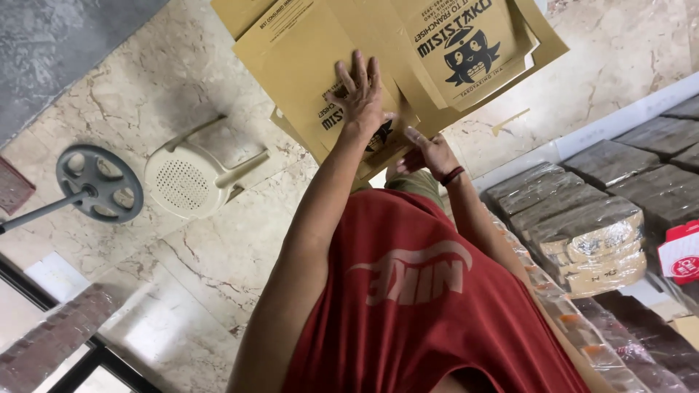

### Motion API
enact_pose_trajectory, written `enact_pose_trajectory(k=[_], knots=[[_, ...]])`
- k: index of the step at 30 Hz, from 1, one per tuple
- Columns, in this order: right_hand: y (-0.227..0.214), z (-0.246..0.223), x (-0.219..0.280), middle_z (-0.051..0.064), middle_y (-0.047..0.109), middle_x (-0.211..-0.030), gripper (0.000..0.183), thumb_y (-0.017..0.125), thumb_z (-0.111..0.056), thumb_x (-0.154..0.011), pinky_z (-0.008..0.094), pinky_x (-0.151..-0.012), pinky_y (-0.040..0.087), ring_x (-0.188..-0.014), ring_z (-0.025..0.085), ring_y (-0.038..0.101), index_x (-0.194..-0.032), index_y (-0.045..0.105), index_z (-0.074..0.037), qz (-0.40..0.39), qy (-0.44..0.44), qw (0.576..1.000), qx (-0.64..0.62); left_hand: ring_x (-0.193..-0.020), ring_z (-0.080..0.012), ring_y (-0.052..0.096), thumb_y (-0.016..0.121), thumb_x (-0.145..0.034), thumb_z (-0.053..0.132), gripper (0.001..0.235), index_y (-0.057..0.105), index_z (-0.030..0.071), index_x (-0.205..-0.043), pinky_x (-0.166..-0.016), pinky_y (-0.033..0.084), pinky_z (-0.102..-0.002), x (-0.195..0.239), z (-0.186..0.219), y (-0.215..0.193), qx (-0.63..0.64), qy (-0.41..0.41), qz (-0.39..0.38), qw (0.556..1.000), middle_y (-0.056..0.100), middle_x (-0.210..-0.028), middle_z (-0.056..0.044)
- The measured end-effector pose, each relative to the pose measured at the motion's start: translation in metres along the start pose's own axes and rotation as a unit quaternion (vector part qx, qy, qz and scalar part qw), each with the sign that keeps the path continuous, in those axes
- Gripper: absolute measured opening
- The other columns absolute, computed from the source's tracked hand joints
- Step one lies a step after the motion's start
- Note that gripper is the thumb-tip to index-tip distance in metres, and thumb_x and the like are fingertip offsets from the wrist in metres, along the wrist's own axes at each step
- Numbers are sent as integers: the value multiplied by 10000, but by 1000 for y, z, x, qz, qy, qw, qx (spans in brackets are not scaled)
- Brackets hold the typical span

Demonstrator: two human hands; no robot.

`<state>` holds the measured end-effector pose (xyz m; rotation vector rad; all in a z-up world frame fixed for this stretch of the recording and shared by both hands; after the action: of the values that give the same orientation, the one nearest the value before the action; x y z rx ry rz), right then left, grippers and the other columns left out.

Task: Punching out pre-cut cardboard box templates from sheets and stacking them.

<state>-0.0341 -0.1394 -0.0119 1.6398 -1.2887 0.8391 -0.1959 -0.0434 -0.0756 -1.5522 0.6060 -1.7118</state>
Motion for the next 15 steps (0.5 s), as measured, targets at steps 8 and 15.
enact_pose_trajectory(k=[8,15], knots=[[37,-79,25,273,734,-725,502,602,-353,-1028,390,-510,650,-537,323,740,-879,697,117,-66,-148,985,60,-1494,-471,-277,817,-914,344,1192,-105,279,-1667,-1052,68,-908,2,-8,-4,86,11,-20,996,-322,-1651,-74],[-13,-2,-20,301,711,-735,606,640,-273,-964,403,-609,641,-617,363,738,-1467,536,48,-34,-12,997,71,-1503,-348,396,703,-997,470,730,376,118,-1547,-1245,348,-517,156,-129,-24,211,-120,383,891,461,-1595,-118]])
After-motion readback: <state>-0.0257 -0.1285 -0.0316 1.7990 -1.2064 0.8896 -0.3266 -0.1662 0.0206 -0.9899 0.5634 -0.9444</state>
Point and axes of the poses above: each hand's wrist, its own x-axis away from the middle knuckle, its own y-axis out of the palm, z = x × y, the point moved 8 cm from there along -x, towards the middle knuckle
